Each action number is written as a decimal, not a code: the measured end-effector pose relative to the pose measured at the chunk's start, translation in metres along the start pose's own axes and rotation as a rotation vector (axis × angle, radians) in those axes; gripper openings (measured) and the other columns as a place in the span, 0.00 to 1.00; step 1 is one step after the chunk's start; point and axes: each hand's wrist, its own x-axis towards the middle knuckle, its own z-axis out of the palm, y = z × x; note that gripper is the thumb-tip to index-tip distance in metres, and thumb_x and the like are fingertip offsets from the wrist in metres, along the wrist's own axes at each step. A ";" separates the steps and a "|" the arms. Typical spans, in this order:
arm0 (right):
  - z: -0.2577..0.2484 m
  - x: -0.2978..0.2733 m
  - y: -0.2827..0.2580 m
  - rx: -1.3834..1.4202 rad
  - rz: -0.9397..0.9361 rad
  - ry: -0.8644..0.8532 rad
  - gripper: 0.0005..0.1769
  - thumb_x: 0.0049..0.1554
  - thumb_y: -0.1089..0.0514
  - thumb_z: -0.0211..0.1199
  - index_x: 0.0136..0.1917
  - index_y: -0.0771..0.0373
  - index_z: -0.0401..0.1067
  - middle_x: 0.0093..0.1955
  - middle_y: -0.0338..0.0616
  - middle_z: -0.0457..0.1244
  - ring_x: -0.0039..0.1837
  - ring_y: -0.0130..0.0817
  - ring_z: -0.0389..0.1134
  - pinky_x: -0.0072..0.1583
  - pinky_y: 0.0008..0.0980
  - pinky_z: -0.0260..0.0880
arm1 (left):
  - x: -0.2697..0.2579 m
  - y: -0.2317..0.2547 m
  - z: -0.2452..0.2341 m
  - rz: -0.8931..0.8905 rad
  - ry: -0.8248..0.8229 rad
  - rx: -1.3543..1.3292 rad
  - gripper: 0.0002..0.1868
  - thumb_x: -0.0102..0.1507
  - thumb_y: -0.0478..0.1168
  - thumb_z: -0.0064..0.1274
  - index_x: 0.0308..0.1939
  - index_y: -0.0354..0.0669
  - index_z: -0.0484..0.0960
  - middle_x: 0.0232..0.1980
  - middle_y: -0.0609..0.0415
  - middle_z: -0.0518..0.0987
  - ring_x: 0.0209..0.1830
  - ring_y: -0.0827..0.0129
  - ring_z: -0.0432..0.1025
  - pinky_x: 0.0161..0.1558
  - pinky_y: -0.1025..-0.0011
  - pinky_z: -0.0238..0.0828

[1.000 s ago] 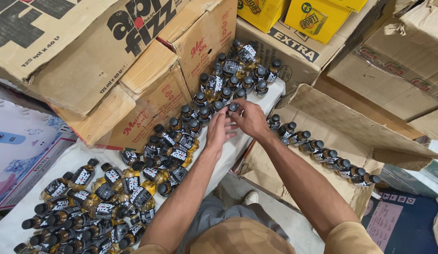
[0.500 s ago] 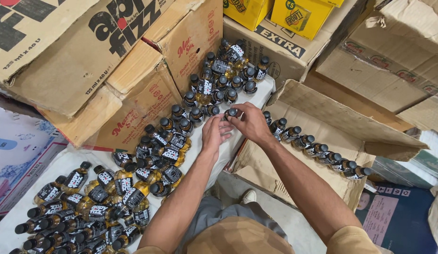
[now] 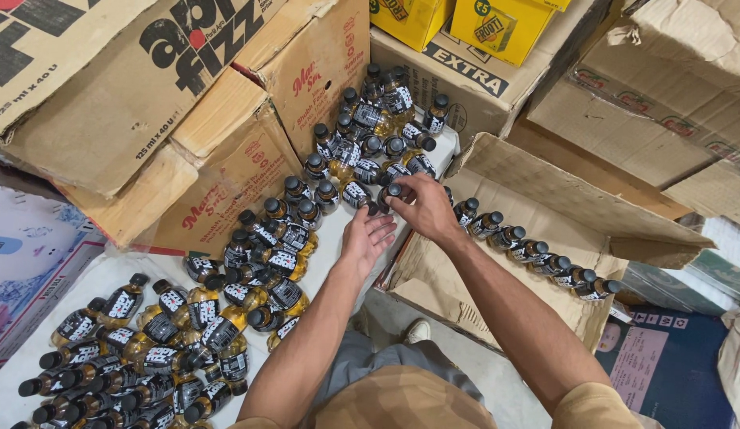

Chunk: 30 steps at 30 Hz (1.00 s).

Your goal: The person opens a cardboard box and arranges small bottles of apple-flavored sparkling drink inside it. They pick up bottles from a pile on the floor and place them in neat rows within the box.

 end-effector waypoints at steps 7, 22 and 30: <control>-0.001 -0.003 0.006 0.054 -0.004 -0.029 0.21 0.48 0.51 0.71 0.56 0.56 0.78 0.46 0.44 0.66 0.53 0.42 0.73 0.57 0.42 0.71 | 0.005 -0.005 -0.002 -0.052 0.011 -0.032 0.31 0.68 0.58 0.42 0.66 0.40 0.62 0.57 0.44 0.79 0.56 0.59 0.77 0.55 0.61 0.78; -0.019 -0.019 -0.008 0.169 -0.055 -0.029 0.18 0.48 0.57 0.72 0.54 0.60 0.80 0.46 0.50 0.67 0.51 0.41 0.72 0.49 0.30 0.75 | -0.026 -0.025 0.035 0.111 0.093 -0.091 0.44 0.69 0.64 0.35 0.77 0.62 0.25 0.61 0.36 0.77 0.58 0.45 0.76 0.61 0.50 0.72; -0.044 -0.035 -0.015 0.145 -0.020 0.022 0.18 0.48 0.52 0.72 0.53 0.56 0.79 0.46 0.45 0.68 0.52 0.40 0.72 0.57 0.40 0.72 | -0.068 -0.023 0.066 0.232 0.127 0.022 0.39 0.65 0.46 0.47 0.78 0.62 0.47 0.67 0.45 0.60 0.53 0.49 0.75 0.54 0.55 0.78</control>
